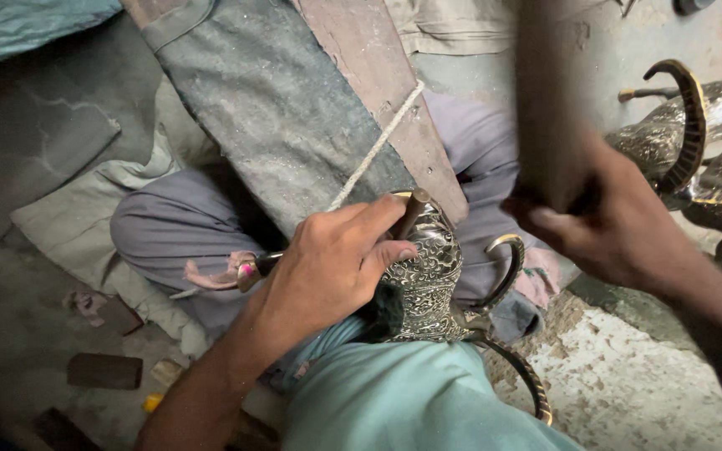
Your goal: The person sits on the floor and repeatedly strikes a small metal rod with a wooden mallet while holding the rod against an ornate metal vessel. The person adjusts the rod's position occasionally and continues hammering.
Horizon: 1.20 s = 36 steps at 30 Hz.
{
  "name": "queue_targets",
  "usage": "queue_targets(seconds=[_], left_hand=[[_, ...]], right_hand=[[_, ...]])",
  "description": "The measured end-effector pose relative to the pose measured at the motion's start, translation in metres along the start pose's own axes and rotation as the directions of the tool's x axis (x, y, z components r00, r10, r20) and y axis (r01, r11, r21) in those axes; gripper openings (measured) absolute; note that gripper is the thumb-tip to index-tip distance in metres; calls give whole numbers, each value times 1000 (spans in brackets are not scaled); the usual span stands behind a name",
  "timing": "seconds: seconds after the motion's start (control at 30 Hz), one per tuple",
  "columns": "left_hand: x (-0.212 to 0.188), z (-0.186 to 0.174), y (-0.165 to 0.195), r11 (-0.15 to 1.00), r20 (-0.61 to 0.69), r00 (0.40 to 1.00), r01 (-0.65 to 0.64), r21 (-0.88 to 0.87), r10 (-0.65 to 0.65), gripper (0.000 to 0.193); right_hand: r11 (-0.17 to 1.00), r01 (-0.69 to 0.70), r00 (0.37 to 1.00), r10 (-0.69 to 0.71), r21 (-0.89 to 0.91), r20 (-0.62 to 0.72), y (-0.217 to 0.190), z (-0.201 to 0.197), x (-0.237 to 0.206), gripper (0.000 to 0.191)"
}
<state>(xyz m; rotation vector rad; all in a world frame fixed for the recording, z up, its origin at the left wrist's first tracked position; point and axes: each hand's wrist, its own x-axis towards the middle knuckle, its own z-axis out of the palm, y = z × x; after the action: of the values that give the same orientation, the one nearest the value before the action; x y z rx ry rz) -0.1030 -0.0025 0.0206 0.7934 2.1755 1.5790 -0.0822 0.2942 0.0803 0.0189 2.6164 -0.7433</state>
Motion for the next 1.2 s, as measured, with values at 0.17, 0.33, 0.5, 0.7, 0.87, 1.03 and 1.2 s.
queue_targets(seconds=[0.17,0.33,0.5,0.7,0.87,1.03,1.2], left_hand=[[-1,1,-2,999,29,999,41,-19,-41,33],[-1,1,-5,999,31,999,34,2,-34,31],[-1,1,-6,999,33,999,39,19,-40,30],[1,2,-6,998,36,998,43,41,-44,31],[0,2,-5,998,43,998,55,12,-55,33],[0,1,-4,999,58,997,47,-9,-46,33],[0,3,-5,998,77,995,60,-5,-59,34]], right_hand=[[954,-270,962,262,130,70,-1,8,8,39],[995,-96,995,95,27,42,13,16,9,41],[988,-135,989,139,-79,50,12,16,9,48],[984,-177,984,177,-11,21,3,16,9,49],[920,-308,951,295,241,86,-1,18,5,52],[960,-262,964,265,98,-18,-2,22,4,48],[994,-75,993,68,-74,-93,1,25,3,45]])
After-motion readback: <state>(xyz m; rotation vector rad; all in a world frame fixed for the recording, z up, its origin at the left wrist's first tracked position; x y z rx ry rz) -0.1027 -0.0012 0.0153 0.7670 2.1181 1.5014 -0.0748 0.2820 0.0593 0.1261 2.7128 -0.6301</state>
